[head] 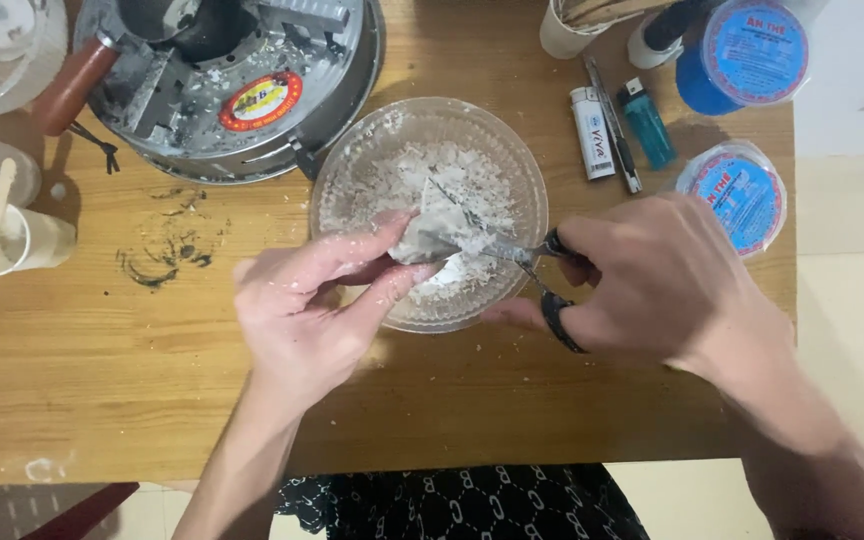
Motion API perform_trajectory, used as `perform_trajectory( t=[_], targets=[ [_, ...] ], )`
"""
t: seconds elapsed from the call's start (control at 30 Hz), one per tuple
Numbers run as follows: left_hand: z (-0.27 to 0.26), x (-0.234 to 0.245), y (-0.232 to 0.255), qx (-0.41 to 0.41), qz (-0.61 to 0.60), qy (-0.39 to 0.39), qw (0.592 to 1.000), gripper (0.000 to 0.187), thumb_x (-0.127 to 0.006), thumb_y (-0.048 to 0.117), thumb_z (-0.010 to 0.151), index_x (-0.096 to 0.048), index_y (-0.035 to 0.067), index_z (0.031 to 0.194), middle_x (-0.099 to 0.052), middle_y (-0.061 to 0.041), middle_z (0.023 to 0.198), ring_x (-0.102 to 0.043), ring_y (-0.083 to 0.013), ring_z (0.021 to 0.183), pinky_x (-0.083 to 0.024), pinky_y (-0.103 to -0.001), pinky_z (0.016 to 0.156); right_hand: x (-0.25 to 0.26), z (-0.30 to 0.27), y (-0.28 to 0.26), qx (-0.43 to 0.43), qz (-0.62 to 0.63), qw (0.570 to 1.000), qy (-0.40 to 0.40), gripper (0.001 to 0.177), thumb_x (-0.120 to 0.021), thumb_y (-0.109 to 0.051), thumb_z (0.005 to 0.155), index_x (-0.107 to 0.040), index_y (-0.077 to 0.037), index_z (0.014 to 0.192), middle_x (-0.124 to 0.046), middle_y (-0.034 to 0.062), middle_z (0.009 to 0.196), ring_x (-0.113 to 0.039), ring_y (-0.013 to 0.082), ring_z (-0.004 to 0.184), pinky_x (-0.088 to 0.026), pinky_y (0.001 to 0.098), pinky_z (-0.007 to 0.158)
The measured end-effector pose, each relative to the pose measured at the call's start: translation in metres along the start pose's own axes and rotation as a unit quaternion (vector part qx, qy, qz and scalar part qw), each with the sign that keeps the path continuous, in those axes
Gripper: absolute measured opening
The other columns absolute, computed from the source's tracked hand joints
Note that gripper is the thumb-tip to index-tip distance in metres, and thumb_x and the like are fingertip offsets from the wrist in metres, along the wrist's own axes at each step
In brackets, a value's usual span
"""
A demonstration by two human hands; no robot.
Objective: Cutting a piece of wax with scissors, lighting a small gas burner, and melting the wax in a metal pot.
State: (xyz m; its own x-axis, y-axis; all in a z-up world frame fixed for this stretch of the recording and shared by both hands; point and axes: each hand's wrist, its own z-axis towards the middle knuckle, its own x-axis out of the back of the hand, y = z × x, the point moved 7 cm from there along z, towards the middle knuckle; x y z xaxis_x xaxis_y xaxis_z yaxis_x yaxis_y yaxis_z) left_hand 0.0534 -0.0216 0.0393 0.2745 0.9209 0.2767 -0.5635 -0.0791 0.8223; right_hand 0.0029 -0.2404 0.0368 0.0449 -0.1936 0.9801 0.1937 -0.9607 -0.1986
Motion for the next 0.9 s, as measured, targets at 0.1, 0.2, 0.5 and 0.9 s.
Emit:
perform_trajectory(
  t=[0.1, 0.2, 0.5, 0.9],
  targets=[
    [-0.001, -0.002, 0.0, 0.007, 0.011, 0.012, 1.0, 0.034, -0.09, 0.001, 0.079, -0.072, -0.005, 0.107, -0.074, -0.02, 0.11, -0.079, -0.022, 0.094, -0.067, -0.026, 0.078, -0.01, -0.002, 0.003, -0.008, 0.022, 0.999, -0.03, 0.076, -0.078, -0.076, 0.079, -0.044, -0.014, 0.05, -0.044, -0.0027, 0.035, -0.043, 0.0165, 0.031, -0.032, 0.0353, 0.036],
    [-0.005, -0.001, -0.003, -0.006, 0.02, 0.013, 1.0, 0.034, -0.092, -0.001, 0.078, -0.073, -0.005, 0.106, -0.075, -0.02, 0.107, -0.08, -0.0203, 0.088, -0.067, -0.026, 0.074, -0.013, -0.005, 0.002, 0.0, 0.014, 1.0, -0.002, 0.081, -0.077, -0.08, 0.078, -0.042, -0.014, 0.047, -0.036, -0.0012, 0.031, -0.04, 0.0192, 0.028, -0.03, 0.0377, 0.034],
    [-0.001, 0.002, 0.006, -0.069, 0.058, 0.023, 0.996, 0.025, -0.087, -0.008, 0.081, -0.066, -0.013, 0.093, -0.072, -0.028, 0.106, -0.079, -0.0326, 0.094, -0.068, -0.033, 0.079, -0.015, -0.009, -0.001, 0.005, 0.115, 0.992, 0.047, 0.075, -0.084, -0.061, 0.079, -0.04, -0.009, 0.047, -0.026, 0.0, 0.039, -0.023, 0.0148, 0.04, -0.023, 0.0349, 0.036],
    [-0.012, -0.011, 0.038, -0.307, 0.282, 0.027, 0.909, 0.033, -0.088, -0.017, 0.09, -0.069, -0.008, 0.115, -0.076, -0.025, 0.108, -0.082, -0.0352, 0.1, -0.072, -0.037, 0.087, -0.009, -0.007, -0.003, -0.275, 0.147, 0.936, -0.162, 0.067, -0.096, -0.072, 0.055, -0.06, -0.017, 0.067, -0.061, -0.0049, 0.056, -0.05, 0.0152, 0.058, -0.04, 0.0305, 0.06]
  ],
)
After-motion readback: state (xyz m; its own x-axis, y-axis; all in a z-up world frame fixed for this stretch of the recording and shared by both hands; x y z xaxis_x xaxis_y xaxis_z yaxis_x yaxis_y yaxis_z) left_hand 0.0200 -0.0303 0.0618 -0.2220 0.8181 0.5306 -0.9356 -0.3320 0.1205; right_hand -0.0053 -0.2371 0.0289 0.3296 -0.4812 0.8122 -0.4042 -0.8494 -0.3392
